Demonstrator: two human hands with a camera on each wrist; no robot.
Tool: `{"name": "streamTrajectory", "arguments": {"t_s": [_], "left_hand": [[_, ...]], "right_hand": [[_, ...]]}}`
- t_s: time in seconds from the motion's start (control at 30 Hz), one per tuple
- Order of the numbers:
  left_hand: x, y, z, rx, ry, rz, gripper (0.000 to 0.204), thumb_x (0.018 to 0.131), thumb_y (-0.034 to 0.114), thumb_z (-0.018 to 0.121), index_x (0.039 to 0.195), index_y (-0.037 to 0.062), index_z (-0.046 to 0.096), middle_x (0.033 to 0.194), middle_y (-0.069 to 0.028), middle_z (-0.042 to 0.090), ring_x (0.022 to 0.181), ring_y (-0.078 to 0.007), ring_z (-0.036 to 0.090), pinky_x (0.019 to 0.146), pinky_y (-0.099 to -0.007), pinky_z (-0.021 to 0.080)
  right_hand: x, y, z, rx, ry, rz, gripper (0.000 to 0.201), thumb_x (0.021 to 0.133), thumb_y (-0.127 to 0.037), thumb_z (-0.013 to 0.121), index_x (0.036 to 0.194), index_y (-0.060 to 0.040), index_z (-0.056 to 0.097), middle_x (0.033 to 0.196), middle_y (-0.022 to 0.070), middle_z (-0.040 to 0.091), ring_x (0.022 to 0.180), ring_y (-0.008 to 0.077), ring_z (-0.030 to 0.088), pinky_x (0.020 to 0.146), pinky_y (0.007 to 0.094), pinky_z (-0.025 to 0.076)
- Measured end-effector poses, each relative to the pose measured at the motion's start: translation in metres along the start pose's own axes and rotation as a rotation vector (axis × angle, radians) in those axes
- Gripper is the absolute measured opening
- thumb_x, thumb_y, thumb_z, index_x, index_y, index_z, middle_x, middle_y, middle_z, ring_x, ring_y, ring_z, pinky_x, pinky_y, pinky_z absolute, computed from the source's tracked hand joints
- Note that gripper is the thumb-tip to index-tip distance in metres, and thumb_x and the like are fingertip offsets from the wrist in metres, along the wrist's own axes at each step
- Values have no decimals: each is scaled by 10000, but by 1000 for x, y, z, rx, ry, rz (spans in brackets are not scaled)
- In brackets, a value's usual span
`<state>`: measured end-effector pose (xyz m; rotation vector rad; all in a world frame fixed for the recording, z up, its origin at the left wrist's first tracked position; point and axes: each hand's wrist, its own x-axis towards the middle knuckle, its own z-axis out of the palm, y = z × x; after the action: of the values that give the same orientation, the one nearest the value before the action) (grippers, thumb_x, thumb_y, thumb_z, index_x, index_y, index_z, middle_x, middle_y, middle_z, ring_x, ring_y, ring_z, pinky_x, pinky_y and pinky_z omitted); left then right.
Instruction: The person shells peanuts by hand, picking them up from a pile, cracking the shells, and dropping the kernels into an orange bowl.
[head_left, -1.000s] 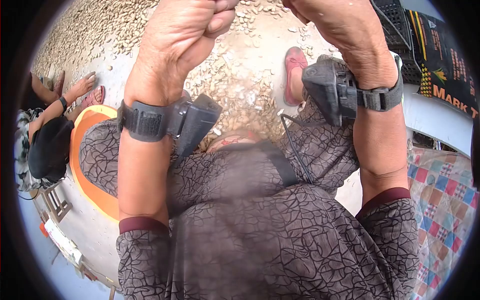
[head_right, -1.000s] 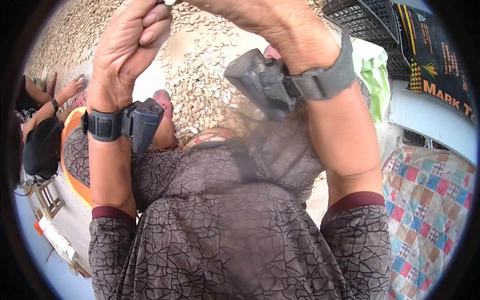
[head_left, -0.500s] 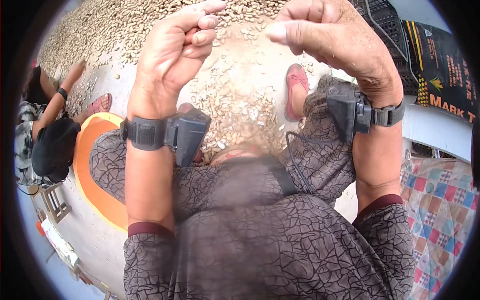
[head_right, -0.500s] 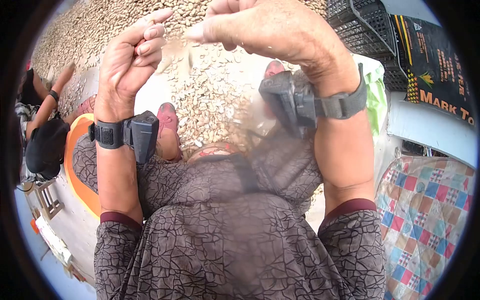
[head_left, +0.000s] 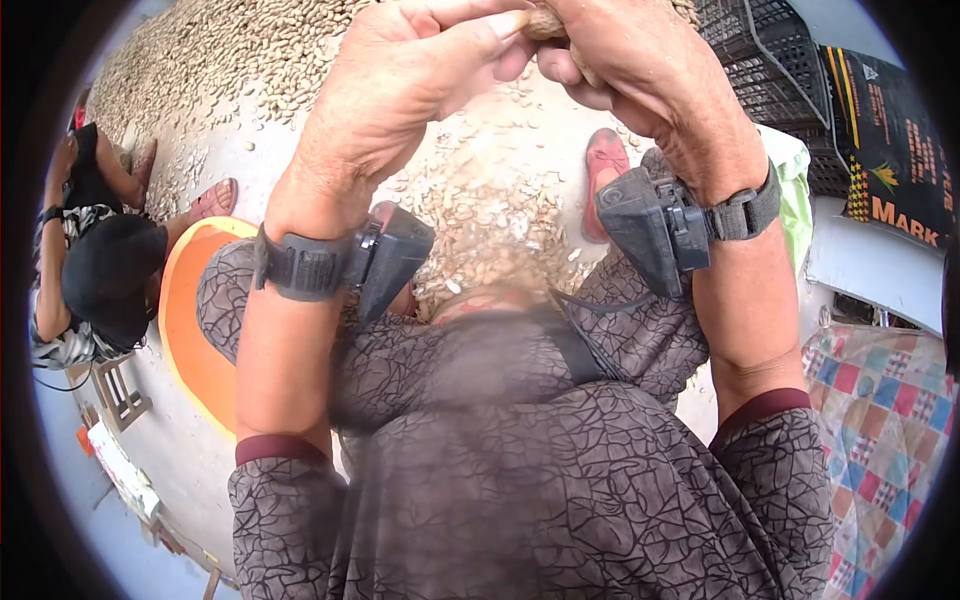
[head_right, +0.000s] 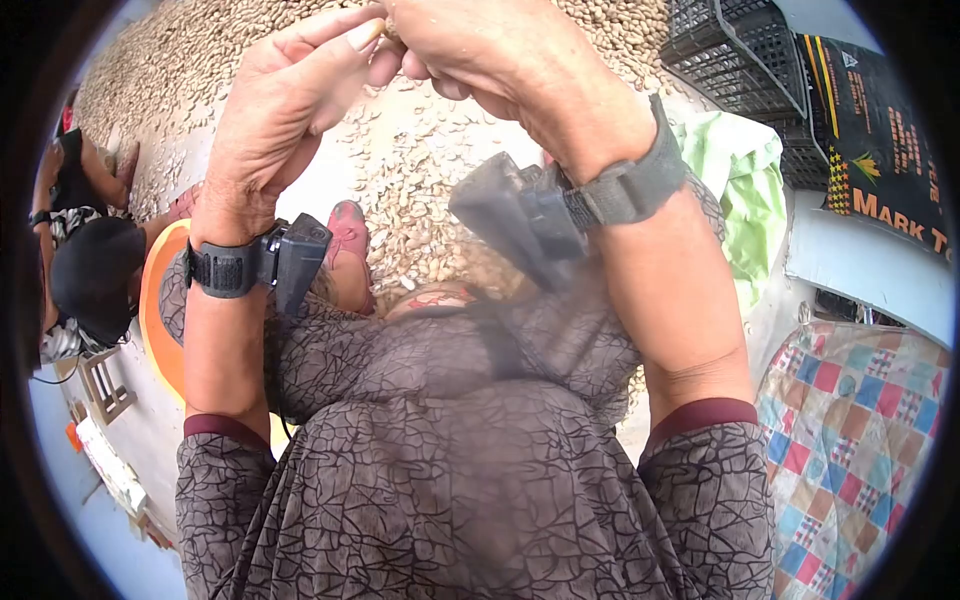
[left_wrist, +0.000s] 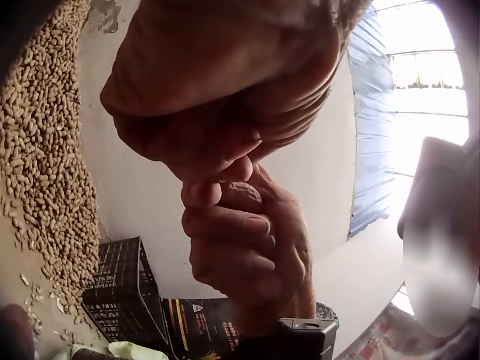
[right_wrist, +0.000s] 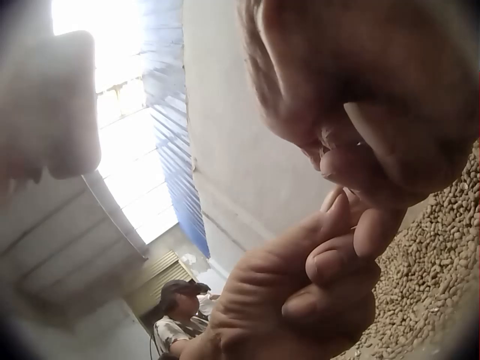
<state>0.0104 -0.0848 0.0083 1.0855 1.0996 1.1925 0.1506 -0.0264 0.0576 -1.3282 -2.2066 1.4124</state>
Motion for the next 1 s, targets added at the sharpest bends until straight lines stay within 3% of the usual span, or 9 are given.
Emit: {"name": "streamTrajectory", "arguments": {"t_s": [0.07,0.17,0.33,0.4,0.5,0.53,0.63,0.7,1.0], "left_hand": [[0,3,3,111,166,-38,236,890,100,559,1070,-32,636,737,-33,606,606,-54,502,514,-161,386],[6,-13,-16,31,48,144,223,883,98,565,1054,-21,643,725,-25,609,595,-57,500,521,-171,393],[-6,-9,-13,100,73,154,207,889,96,554,1056,32,657,713,-25,616,583,-62,512,506,-179,394],[-6,-19,-12,30,153,206,291,898,141,586,1141,-18,576,778,26,595,504,16,364,455,-112,298],[-10,-16,-23,32,320,85,267,903,159,587,1108,-12,597,729,54,578,511,26,366,456,-118,302],[-14,-17,-40,11,171,171,213,913,193,582,1017,11,621,664,69,543,494,29,358,439,-130,301],[-17,-13,-52,-119,209,168,253,923,245,563,825,24,636,625,6,571,490,-8,378,441,-155,265],[-17,-18,-51,-75,237,208,253,905,276,601,798,52,651,602,41,565,477,8,361,422,-144,247],[-7,-12,-37,-244,329,48,334,929,348,548,777,63,631,603,53,514,444,0,328,377,-182,222]], "right_hand": [[1,-2,3,17,15,-70,530,990,-360,318,763,19,612,584,43,556,418,80,385,373,225,341],[6,-17,11,219,-17,58,533,993,-365,318,793,35,608,609,69,564,421,83,394,370,219,347],[13,-15,11,137,-114,21,534,1000,-357,304,780,28,601,625,84,574,417,88,395,363,214,340],[16,-11,14,99,-168,-6,536,1000,-356,305,770,30,598,637,89,581,415,90,395,362,213,336],[22,-13,26,197,-143,-28,539,999,-363,317,756,28,597,627,89,585,417,77,393,366,210,331],[23,-16,28,301,-126,-35,518,993,-354,338,758,28,597,622,89,584,421,69,395,369,209,332],[25,-17,23,617,-124,7,326,931,-233,476,776,22,606,614,88,583,433,54,408,379,200,331],[35,4,34,678,-122,-242,225,830,-196,658,738,6,626,589,31,594,431,24,460,362,149,300],[44,2,41,598,-21,-231,129,818,-154,633,844,-28,640,636,11,608,443,8,449,361,144,312]]}}
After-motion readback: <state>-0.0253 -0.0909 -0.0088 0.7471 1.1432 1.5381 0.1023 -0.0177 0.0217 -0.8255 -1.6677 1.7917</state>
